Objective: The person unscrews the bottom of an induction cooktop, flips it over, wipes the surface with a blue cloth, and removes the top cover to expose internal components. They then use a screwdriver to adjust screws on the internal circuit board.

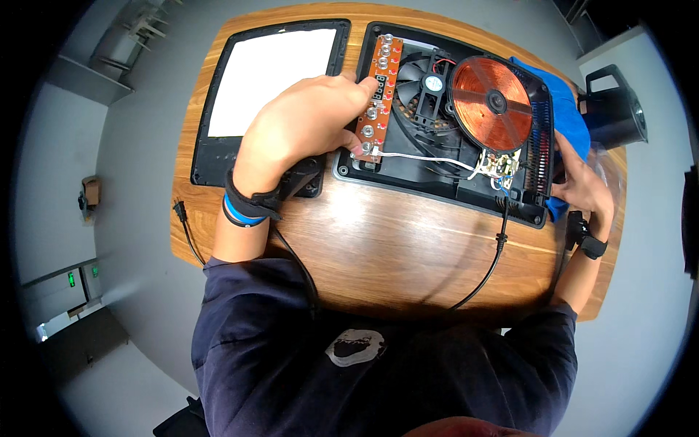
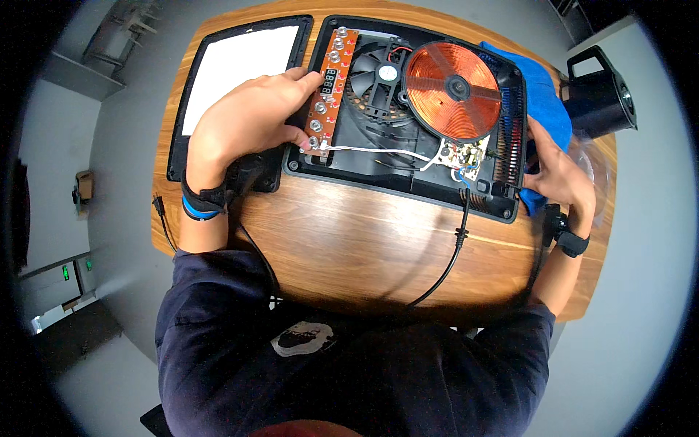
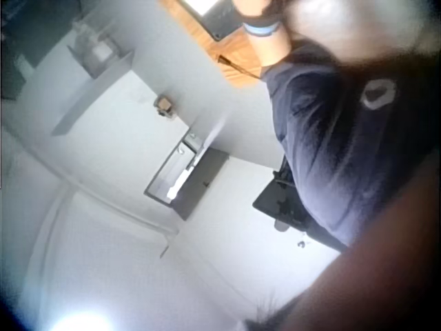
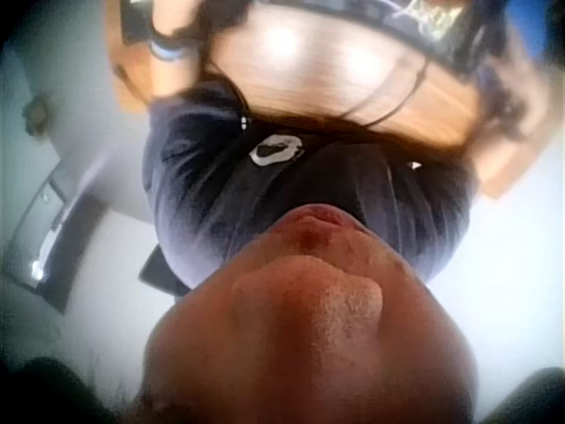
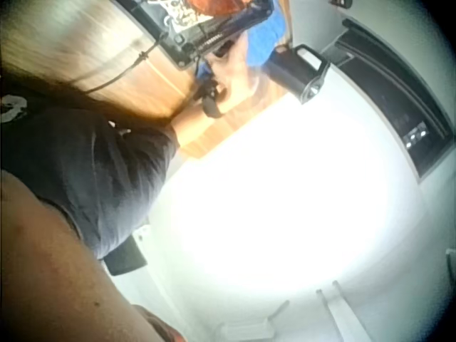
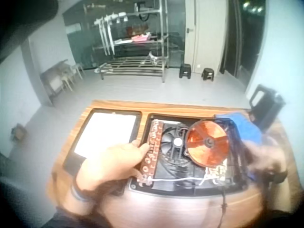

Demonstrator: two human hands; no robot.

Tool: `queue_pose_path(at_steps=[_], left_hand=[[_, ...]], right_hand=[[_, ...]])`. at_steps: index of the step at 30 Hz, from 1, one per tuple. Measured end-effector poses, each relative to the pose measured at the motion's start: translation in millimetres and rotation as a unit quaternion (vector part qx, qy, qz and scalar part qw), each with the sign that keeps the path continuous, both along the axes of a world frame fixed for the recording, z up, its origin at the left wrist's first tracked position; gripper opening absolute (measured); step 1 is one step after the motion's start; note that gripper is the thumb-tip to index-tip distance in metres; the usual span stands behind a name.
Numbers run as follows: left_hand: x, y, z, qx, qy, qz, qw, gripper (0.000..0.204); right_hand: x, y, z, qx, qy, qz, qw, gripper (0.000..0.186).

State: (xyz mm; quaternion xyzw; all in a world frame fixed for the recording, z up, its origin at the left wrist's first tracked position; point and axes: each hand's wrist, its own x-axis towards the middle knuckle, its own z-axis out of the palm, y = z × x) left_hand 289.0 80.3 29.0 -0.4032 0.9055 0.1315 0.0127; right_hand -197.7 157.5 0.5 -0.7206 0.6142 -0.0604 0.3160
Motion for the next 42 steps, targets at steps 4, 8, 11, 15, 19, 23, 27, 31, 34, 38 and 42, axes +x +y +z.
queue_pose_path(at_steps=[4, 8, 11, 15, 19, 23, 27, 31, 34, 38, 42], left_hand=[[12, -3, -4, -0.029, 0.009, -0.010, 1.000, 0.085], [13, -1, 1, 0.000, 0.007, -0.001, 1.000, 0.083], [16, -2, 1, -0.006, 0.010, -0.016, 1.000, 0.083], [24, -6, -10, -0.036, 0.023, -0.044, 0.998, 0.084], [31, -5, -11, -0.012, 0.031, -0.059, 0.998, 0.086], [29, -6, -9, 0.028, -0.006, -0.046, 0.999, 0.101], [26, -3, 2, 0.058, -0.023, -0.062, 0.996, 0.120], [30, 0, -8, 0.043, 0.005, -0.076, 0.996, 0.130], [27, 0, 3, 0.090, -0.004, -0.064, 0.994, 0.129], [36, 6, -8, 0.048, 0.016, -0.073, 0.996, 0.124], [45, 20, -12, -0.039, 0.043, -0.086, 0.995, 0.120]], right_hand=[[14, 4, 14, 0.011, 0.003, -0.043, 0.999, 0.107], [17, 7, 3, -0.040, 0.021, -0.066, 0.997, 0.089], [12, 1, -7, -0.036, 0.034, -0.120, 0.991, 0.068], [17, 1, 0, -0.035, 0.068, -0.135, 0.988, 0.045], [11, 8, 9, -0.203, 0.134, -0.131, 0.961, 0.038], [32, 7, 50, -0.289, 0.187, -0.136, 0.929, 0.034], [108, 7, 103, -0.315, 0.118, -0.016, 0.941, 0.027], [184, 1, 133, -0.301, 0.112, 0.207, 0.924, 0.031], [222, -12, 137, -0.387, 0.153, 0.344, 0.842, 0.026], [254, -26, 141, -0.401, 0.149, 0.401, 0.810, 0.029], [261, -31, 134, -0.417, 0.165, 0.417, 0.791, 0.031]])
